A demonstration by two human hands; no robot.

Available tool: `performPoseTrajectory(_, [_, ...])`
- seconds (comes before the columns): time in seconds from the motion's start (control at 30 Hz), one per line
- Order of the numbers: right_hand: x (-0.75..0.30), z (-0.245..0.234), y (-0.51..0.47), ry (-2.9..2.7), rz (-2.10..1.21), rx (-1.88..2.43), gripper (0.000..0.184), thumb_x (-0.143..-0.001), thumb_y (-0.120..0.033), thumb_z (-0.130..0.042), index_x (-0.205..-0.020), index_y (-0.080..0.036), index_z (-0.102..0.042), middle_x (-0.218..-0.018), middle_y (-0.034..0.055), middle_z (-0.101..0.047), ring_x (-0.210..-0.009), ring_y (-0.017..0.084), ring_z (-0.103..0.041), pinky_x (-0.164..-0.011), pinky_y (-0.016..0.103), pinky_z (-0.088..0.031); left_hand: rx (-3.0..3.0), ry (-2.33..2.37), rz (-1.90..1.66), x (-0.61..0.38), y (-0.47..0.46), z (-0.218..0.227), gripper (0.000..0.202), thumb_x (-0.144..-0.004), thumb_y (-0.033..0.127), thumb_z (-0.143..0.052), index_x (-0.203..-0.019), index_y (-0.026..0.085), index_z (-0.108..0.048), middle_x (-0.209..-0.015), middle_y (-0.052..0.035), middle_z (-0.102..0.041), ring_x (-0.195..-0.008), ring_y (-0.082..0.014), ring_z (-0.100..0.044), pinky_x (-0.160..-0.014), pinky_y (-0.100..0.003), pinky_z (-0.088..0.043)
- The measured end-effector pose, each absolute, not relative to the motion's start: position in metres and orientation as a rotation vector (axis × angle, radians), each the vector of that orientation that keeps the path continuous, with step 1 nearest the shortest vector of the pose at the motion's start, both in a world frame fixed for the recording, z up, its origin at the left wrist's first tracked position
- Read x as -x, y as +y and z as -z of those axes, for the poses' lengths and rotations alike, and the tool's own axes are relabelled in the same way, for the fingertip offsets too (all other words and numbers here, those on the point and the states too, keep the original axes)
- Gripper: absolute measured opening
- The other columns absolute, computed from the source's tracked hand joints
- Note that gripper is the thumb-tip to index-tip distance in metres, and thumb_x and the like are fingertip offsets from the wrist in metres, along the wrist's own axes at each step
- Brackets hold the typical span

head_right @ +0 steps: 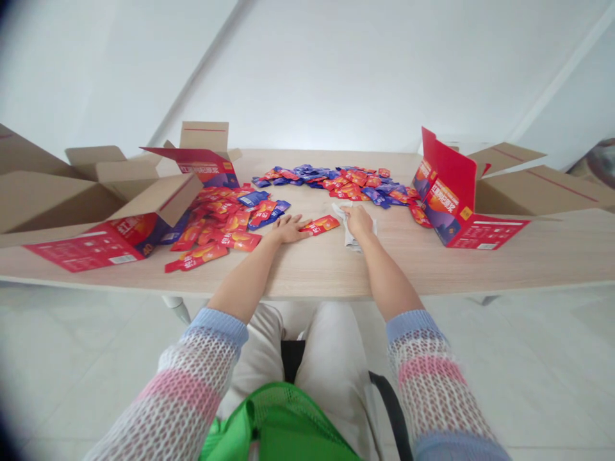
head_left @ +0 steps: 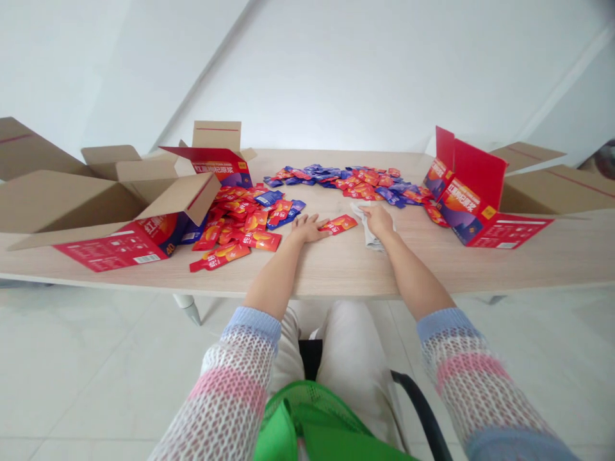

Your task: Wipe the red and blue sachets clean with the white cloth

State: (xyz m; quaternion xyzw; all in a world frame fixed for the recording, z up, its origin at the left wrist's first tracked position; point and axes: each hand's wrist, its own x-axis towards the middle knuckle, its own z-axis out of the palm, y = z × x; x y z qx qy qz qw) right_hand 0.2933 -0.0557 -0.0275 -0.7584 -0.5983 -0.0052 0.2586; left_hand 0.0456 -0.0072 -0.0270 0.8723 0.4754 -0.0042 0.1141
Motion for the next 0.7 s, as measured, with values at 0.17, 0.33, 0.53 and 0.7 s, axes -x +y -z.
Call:
performPoseTrajectory(0.17, [-0.268, 0.02, -0.066, -1.854, 0.197, 1.909, 0.039, -0.096, -0.029, -0.035, -0.126, -0.031, -0.06, -0.108, 0.0068, -0.059, -0.084, 0.018, -0.056, -0.07, 0.026, -0.04, -2.544, 1.392, -0.031, -0.047, -0.011, 0.027, 0.076, -0.075, 0.08, -0.035, -0.144, 0.048, -0.027, -0.157, 0.0059, -0.016, -0.142, -0.0353, -0.009, -0.11, -0.057, -0.005])
performPoseTrajectory(0.33, [-0.239, 0.019, -0.072, -2.265, 0.18, 1.882, 0.043, -0.095, -0.023, -0.036, -0.134, -0.03, -0.052, -0.116, 0.0082, -0.055, -0.087, 0.019, -0.056, -0.073, 0.026, -0.038, -2.542, 1.433, -0.076, -0.048, -0.011, 0.029, 0.082, -0.074, 0.077, -0.042, -0.146, 0.041, -0.028, -0.156, 0.0041, -0.019, -0.142, -0.0327, -0.01, -0.111, -0.054, -0.006])
performPoseTrajectory(0.53, [-0.239, 0.011, -0.071, -2.244, 0.199, 2.065, 0.041, -0.096, -0.03, -0.036, -0.133, -0.036, -0.052, -0.118, 0.0094, -0.054, -0.093, 0.023, -0.057, -0.075, 0.028, -0.039, -2.534, 1.432, -0.088, -0.049, -0.006, 0.03, 0.079, -0.072, 0.075, -0.046, -0.143, 0.043, -0.034, -0.156, 0.0039, -0.021, -0.142, -0.0335, -0.012, -0.111, -0.053, -0.006])
performPoseTrajectory(0.7, [-0.249, 0.009, -0.071, -2.067, 0.144, 2.185, 0.043, -0.095, -0.043, -0.037, -0.133, -0.035, -0.053, -0.112, 0.0114, -0.054, -0.091, 0.024, -0.059, -0.075, 0.03, -0.041, -2.544, 1.448, -0.099, -0.05, -0.005, 0.032, 0.081, -0.07, 0.079, -0.045, -0.143, 0.044, -0.033, -0.155, 0.0037, -0.022, -0.142, -0.0335, -0.012, -0.111, -0.052, -0.006])
